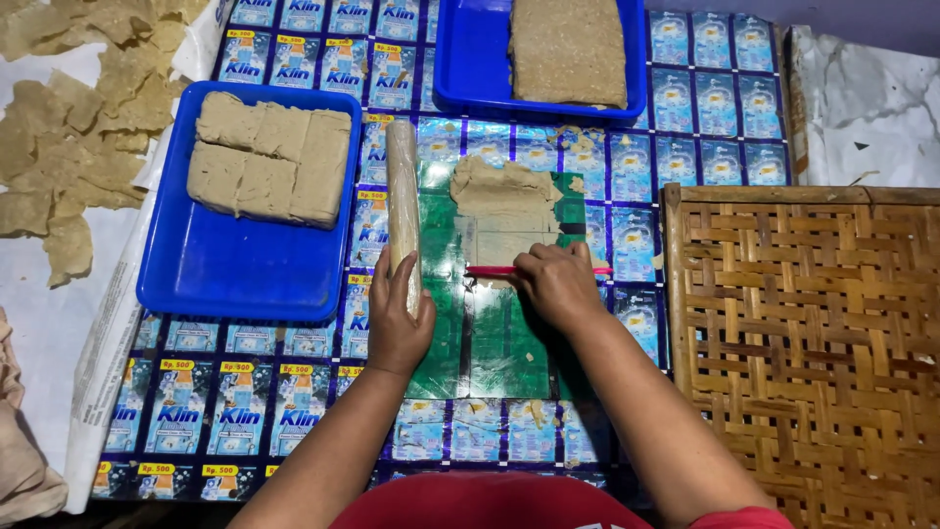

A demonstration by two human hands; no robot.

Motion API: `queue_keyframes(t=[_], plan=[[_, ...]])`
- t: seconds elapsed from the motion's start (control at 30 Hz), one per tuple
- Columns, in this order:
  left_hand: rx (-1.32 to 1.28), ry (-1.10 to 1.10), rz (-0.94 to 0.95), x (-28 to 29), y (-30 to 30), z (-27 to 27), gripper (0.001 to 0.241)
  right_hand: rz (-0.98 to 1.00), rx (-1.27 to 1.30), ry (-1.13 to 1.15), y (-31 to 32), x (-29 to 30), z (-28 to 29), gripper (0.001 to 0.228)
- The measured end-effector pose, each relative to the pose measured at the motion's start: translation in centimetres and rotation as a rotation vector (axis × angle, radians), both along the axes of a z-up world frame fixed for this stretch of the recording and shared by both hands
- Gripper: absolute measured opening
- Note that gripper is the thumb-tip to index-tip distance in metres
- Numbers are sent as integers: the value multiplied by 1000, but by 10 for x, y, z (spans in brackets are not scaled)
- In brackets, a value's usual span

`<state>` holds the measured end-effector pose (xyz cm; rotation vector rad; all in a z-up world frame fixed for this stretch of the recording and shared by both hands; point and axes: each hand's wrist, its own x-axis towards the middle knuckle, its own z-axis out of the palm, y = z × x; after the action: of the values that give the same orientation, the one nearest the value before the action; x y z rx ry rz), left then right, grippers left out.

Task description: Flattening dough using a rolling pin and cutting it into sections with a scraper on a prepared surface.

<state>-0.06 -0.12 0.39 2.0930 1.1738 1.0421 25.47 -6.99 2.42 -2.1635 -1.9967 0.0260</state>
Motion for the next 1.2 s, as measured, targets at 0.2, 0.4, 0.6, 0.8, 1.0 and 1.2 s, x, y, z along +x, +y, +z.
queue_keyframes(t=[0.2, 0.4, 0.6, 0.8, 1.0, 1.2], plan=[[26, -13, 6, 0, 0, -3, 57, -637, -89, 593, -41, -1, 18, 32], [30, -6, 0, 1, 1, -1, 55, -957, 9, 1167, -73, -30, -11, 26], [57, -16, -10, -1, 1, -6, 56, -956, -94, 1162, -74, -49, -12, 31], [66, -24, -8, -1, 2, -9, 55, -684, -288, 764, -65, -96, 15, 39], [30, -16, -3, -1, 1, -8, 56, -324, -421, 285, -73, -112, 70, 49], [28, -9, -6, -1, 2, -6, 57, -429, -289, 200, -88, -64, 84, 51]])
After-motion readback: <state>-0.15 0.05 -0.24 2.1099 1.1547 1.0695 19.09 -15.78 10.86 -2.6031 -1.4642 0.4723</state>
